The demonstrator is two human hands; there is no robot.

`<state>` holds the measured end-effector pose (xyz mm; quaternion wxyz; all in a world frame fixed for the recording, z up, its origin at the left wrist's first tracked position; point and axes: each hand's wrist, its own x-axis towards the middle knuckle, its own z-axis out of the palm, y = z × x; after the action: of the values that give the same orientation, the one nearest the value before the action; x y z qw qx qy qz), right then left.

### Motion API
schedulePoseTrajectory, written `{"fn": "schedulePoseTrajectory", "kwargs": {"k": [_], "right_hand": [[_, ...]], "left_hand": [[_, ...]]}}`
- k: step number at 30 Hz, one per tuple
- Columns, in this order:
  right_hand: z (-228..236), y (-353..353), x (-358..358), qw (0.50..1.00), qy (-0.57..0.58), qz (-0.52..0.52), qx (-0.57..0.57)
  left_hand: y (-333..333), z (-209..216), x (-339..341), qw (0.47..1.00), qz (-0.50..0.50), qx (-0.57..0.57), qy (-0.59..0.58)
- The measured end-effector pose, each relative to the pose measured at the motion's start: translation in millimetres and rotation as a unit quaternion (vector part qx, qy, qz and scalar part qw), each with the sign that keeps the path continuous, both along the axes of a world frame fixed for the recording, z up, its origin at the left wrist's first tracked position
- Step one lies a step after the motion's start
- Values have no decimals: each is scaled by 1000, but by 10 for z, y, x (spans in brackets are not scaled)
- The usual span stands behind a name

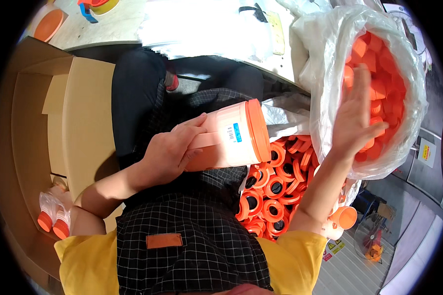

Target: The person picks up a plastic jug, attaches an orange cap, places the jug into a plastic bag, and then puts the bagged jug into a large cardboard box. They repeat this process with several jugs from a large sack.

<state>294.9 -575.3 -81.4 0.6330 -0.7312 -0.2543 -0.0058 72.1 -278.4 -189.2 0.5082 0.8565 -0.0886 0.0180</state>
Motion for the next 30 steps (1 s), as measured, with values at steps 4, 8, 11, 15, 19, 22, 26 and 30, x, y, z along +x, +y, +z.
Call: {"fn": "schedulePoseTrajectory", "kwargs": {"k": [4, 8, 11, 15, 19, 22, 26, 30], "right_hand": [[-393, 411, -516, 986, -1, 102, -133], [-520, 634, -738, 976, -3, 146, -159], [-658, 371, -750, 969, -77, 122, -201], [-736, 211, -1286, 943, -176, 170, -224], [-692, 412, -1196, 955, -63, 53, -285], [-717, 589, -955, 956, 88, 22, -278], [-456, 622, -1257, 941, -153, 111, -281], [-703, 575, -1062, 959, 12, 63, -277]], "left_hand": [[-56, 22, 94, 999, 2, -16, 27], [60, 36, 109, 999, -17, -24, 45], [261, -86, 182, 990, -15, -117, 83], [361, -201, 337, 970, -56, -204, 121], [-29, 117, 101, 993, 48, -19, 106], [-281, 214, 44, 996, 46, 69, -43], [449, -188, 195, 981, -66, -145, 115], [56, 72, 4, 997, 44, -4, 56]]}}
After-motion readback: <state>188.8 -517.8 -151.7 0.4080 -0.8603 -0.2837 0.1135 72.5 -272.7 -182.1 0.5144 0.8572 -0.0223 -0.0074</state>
